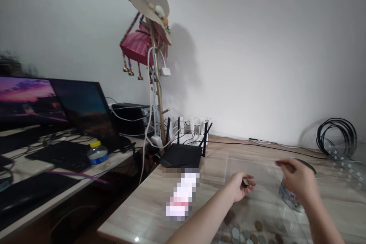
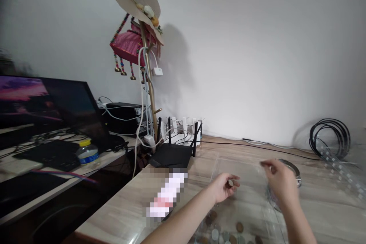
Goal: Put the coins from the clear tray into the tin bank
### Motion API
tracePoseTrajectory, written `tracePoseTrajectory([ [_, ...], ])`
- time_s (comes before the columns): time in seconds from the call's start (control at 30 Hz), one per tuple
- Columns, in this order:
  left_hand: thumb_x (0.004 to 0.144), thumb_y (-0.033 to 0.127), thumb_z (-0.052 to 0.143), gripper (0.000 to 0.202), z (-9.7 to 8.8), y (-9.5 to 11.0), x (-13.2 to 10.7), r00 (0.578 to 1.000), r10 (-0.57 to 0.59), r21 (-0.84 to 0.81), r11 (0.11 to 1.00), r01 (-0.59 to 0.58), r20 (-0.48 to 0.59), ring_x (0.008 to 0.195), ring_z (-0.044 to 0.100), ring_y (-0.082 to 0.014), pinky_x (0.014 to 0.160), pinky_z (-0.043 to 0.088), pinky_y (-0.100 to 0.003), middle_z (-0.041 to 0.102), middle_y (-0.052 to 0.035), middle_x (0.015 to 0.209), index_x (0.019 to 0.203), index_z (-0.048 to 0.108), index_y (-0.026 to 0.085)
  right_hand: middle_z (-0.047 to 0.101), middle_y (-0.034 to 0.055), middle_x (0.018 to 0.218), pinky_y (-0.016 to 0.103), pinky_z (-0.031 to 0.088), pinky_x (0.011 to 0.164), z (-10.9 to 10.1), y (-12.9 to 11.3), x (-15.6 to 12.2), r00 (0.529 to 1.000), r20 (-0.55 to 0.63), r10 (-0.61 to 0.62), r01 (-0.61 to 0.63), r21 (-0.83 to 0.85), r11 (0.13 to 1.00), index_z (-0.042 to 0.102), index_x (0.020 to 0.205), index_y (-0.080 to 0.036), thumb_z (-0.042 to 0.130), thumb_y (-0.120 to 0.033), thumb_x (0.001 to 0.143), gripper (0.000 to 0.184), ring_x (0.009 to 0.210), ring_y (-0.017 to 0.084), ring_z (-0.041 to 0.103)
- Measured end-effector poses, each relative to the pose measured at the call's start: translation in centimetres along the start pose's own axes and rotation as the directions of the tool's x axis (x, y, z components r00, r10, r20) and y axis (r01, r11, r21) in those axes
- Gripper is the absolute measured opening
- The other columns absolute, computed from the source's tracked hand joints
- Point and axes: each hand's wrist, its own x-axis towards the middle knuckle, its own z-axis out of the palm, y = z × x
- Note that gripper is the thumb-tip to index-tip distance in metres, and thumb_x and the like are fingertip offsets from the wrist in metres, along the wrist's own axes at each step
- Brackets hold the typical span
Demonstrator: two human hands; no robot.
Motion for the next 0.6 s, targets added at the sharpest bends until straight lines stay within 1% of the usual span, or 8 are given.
tracePoseTrajectory([
  [0.07,0.065,0.007,0.038,0.024,-0.4,0.0,0.2,0.999,0.001,-0.087,0.996,-0.004,-0.038,0.054,0.057,-0.0125,0.048,0.040,-0.019,0.058,-0.0106,0.063,0.087,0.048,0.005,0.062,0.0066,0.077,0.029,0.035,0.051,-1.9,2.2,0.7,0.980,-0.139,0.145,-0.174,-0.223,0.959,0.064,0.081,-0.027,0.044,-0.045,0.065,0.032,0.065,0.022,0.054],
  [0.1,0.062,0.003,0.037,0.028,-0.5,0.0,0.3,1.000,0.015,-0.099,0.995,-0.018,-0.027,0.062,0.059,-0.0157,0.055,0.043,-0.022,0.059,-0.0130,0.066,0.087,0.048,0.004,0.062,0.0074,0.076,0.029,0.034,0.049,-2.6,3.2,1.0,0.970,-0.160,0.186,-0.225,-0.284,0.932,0.065,0.081,-0.027,0.044,-0.046,0.064,0.032,0.065,0.023,0.053],
  [0.13,0.059,0.000,0.036,0.032,-0.6,-0.1,0.3,1.000,0.031,-0.095,0.995,-0.031,-0.006,0.067,0.060,-0.0181,0.060,0.044,-0.024,0.059,-0.0145,0.068,0.088,0.047,0.003,0.062,0.0078,0.075,0.029,0.034,0.048,-3.0,4.1,1.3,0.965,-0.159,0.207,-0.248,-0.316,0.916,0.065,0.081,-0.028,0.044,-0.046,0.064,0.033,0.064,0.023,0.053],
  [0.2,0.056,-0.003,0.035,0.037,-0.6,-0.2,0.2,0.998,0.041,-0.060,0.997,-0.038,0.047,0.071,0.061,-0.0205,0.064,0.045,-0.026,0.060,-0.0158,0.071,0.090,0.046,0.003,0.062,0.0077,0.073,0.029,0.033,0.048,-3.3,5.1,1.6,0.968,-0.131,0.213,-0.245,-0.328,0.912,0.065,0.082,-0.028,0.042,-0.045,0.065,0.033,0.062,0.022,0.053],
  [0.27,0.056,-0.004,0.035,0.038,-0.6,-0.3,0.2,0.996,0.044,-0.031,0.999,-0.042,0.075,0.073,0.061,-0.0214,0.065,0.045,-0.026,0.060,-0.0166,0.074,0.092,0.045,0.002,0.062,0.0074,0.074,0.029,0.034,0.047,-3.1,5.4,1.6,0.972,-0.105,0.209,-0.232,-0.334,0.914,0.064,0.084,-0.030,0.041,-0.047,0.066,0.035,0.062,0.022,0.054],
  [0.43,0.060,-0.002,0.036,0.033,-0.8,-0.4,0.5,0.994,0.088,0.040,0.995,-0.090,0.059,0.072,0.061,-0.0204,0.060,0.047,-0.023,0.061,-0.0154,0.081,0.091,0.046,0.006,0.062,0.0070,0.081,0.030,0.036,0.049,-3.2,5.3,1.8,0.970,-0.091,0.227,-0.245,-0.339,0.908,0.062,0.091,-0.032,0.039,-0.056,0.065,0.041,0.068,0.024,0.054],
  [0.47,0.060,-0.002,0.037,0.032,-0.8,-0.4,0.6,0.993,0.092,0.051,0.994,-0.095,0.070,0.072,0.061,-0.0200,0.058,0.047,-0.023,0.061,-0.0149,0.082,0.090,0.046,0.006,0.062,0.0072,0.080,0.030,0.036,0.049,-3.2,5.5,2.0,0.971,-0.062,0.232,-0.240,-0.334,0.912,0.063,0.090,-0.032,0.039,-0.057,0.064,0.043,0.067,0.024,0.055],
  [0.6,0.063,0.001,0.040,0.028,-1.1,-0.5,1.0,0.986,0.099,0.064,0.992,-0.108,0.133,0.075,0.061,-0.0200,0.055,0.047,-0.021,0.061,-0.0146,0.086,0.088,0.047,0.008,0.063,0.0070,0.070,0.030,0.036,0.051,-3.4,6.7,4.0,0.961,0.139,0.237,-0.178,-0.341,0.923,0.065,0.079,-0.029,0.045,-0.061,0.058,0.043,0.060,0.021,0.055],
])
